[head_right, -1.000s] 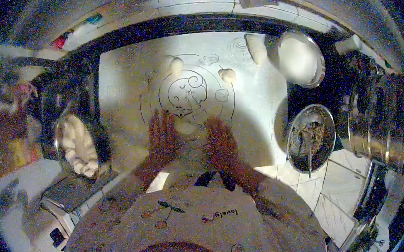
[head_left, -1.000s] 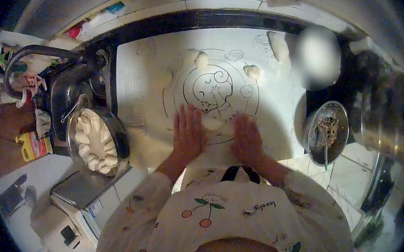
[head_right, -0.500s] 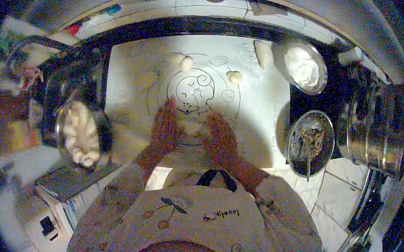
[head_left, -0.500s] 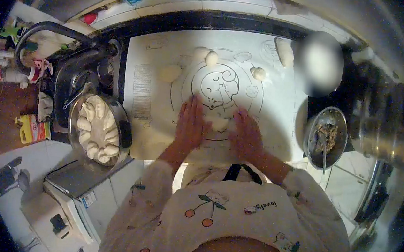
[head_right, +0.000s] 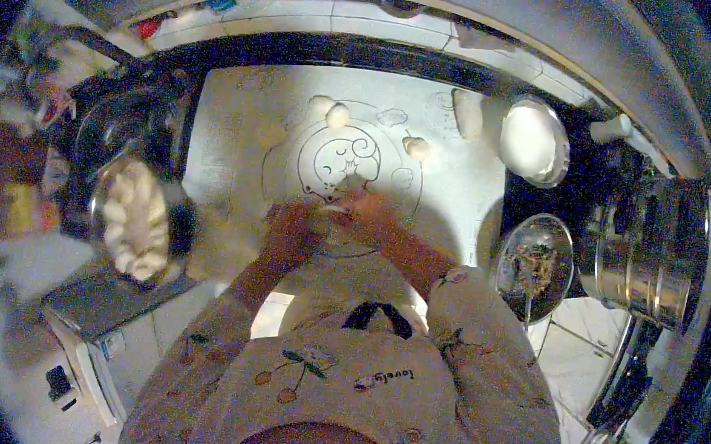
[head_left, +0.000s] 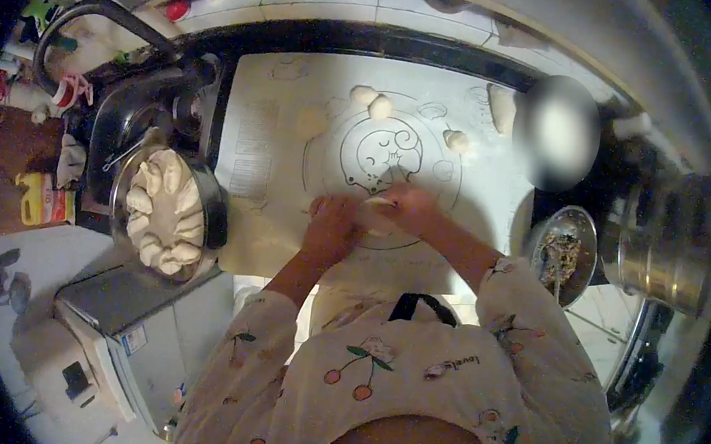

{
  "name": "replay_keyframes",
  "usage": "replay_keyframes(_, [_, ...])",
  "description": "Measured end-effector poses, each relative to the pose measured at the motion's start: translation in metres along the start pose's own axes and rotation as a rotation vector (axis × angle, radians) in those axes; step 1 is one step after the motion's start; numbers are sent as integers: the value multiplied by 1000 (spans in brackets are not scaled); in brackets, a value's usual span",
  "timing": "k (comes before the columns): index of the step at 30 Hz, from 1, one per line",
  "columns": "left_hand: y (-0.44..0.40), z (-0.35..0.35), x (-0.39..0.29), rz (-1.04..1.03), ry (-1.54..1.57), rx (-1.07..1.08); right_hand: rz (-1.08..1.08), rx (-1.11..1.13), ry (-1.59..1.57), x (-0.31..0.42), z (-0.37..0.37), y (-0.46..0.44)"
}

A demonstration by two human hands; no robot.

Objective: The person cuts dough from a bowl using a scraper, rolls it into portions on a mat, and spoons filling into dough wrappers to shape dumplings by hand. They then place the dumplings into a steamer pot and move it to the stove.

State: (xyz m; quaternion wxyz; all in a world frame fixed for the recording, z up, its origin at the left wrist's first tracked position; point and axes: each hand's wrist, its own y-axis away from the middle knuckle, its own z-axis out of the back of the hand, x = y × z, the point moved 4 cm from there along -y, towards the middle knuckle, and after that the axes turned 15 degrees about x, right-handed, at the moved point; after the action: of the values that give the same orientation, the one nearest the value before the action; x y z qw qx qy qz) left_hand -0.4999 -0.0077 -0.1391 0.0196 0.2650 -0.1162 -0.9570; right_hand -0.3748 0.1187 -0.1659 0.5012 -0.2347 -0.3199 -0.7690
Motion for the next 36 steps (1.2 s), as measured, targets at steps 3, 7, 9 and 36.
replay_keyframes(3, [12,-15,6,4,-12,30,-47,-62,-109,2,1,11])
replay_keyframes(7, [22,-49,23,58,-70,203,-259,80,-386,5,21,34])
replay_keyframes(9, [27,-45,17,-8,-102,57,-267,-77,-475,-9,23,51])
replay_keyframes(36, [28,-24,4,-83,-151,-170,-179,-752,44,-30,137,46])
